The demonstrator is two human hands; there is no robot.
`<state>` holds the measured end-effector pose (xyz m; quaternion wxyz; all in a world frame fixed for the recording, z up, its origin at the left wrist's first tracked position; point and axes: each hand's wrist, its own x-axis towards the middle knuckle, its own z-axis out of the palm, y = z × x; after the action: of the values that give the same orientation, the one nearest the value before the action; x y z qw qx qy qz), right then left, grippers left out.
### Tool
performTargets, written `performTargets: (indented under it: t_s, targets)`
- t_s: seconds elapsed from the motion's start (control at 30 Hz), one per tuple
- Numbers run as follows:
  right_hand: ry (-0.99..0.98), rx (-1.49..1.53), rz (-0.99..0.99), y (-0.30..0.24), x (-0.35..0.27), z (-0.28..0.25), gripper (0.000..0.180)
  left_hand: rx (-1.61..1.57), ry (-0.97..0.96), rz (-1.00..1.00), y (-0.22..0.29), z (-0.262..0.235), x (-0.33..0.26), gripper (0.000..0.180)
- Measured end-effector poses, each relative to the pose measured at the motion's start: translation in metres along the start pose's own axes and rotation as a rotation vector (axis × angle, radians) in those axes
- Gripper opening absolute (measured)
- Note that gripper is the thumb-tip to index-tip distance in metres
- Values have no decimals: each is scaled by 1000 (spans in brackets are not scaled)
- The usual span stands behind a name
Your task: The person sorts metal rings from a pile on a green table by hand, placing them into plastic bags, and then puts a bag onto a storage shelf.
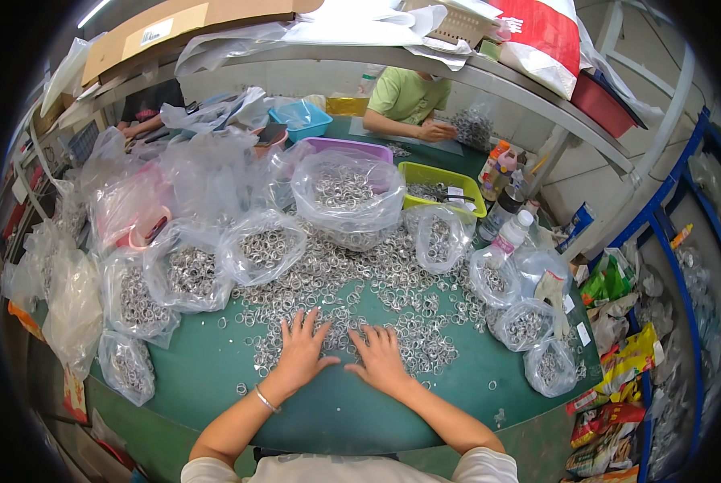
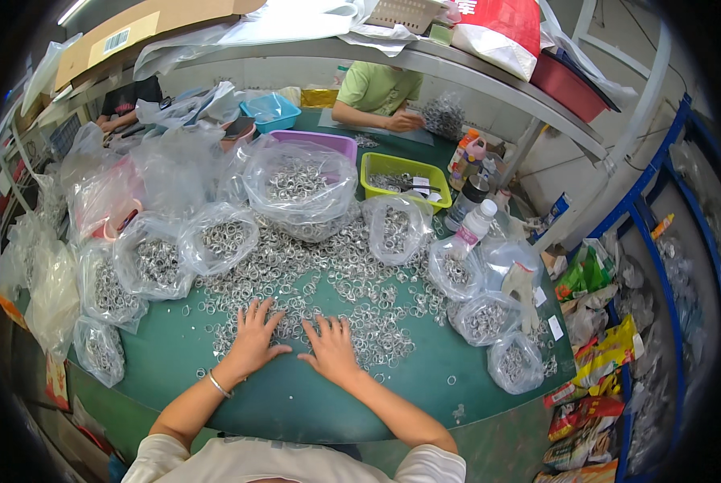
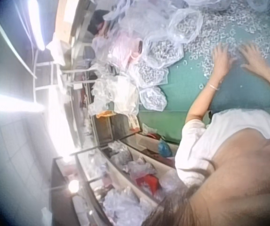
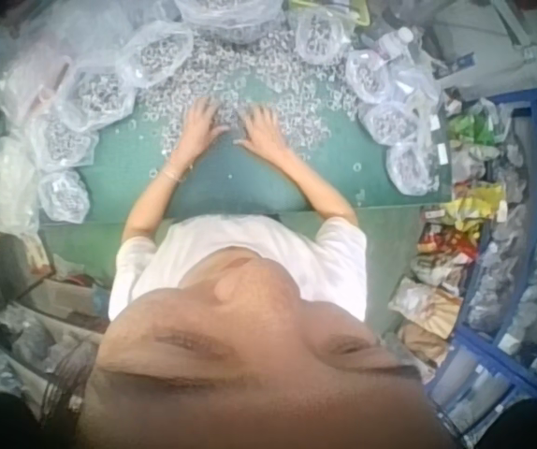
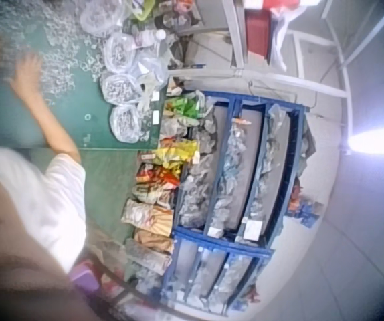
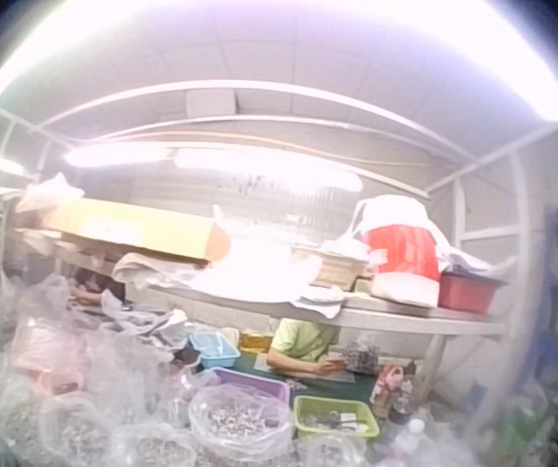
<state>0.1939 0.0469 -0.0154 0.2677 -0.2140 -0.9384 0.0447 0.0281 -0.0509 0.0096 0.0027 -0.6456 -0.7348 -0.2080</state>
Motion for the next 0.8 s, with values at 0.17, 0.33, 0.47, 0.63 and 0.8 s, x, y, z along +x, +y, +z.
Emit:
performTargets:
  t_s: [0.17, 0.33, 0.47, 0.63, 0.8]
  targets:
    - [-80, 189, 4, 19, -2, 20, 27, -55, -32, 99, -17, 33, -7, 45]
    - [25, 526, 289, 28, 12, 21, 15, -194, 50, 122, -23, 43, -2, 32]
    - [12, 995, 774, 38, 16, 25, 16, -317, 47, 90, -31, 52, 2, 28]
    - [38, 1711, 1008, 52, 14, 10, 27, -596, 205, -27, -35, 54, 16, 25]
    - [-30, 1137, 767, 32, 21, -5, 30, -1071, -76, -469, -48, 50, 23, 25]
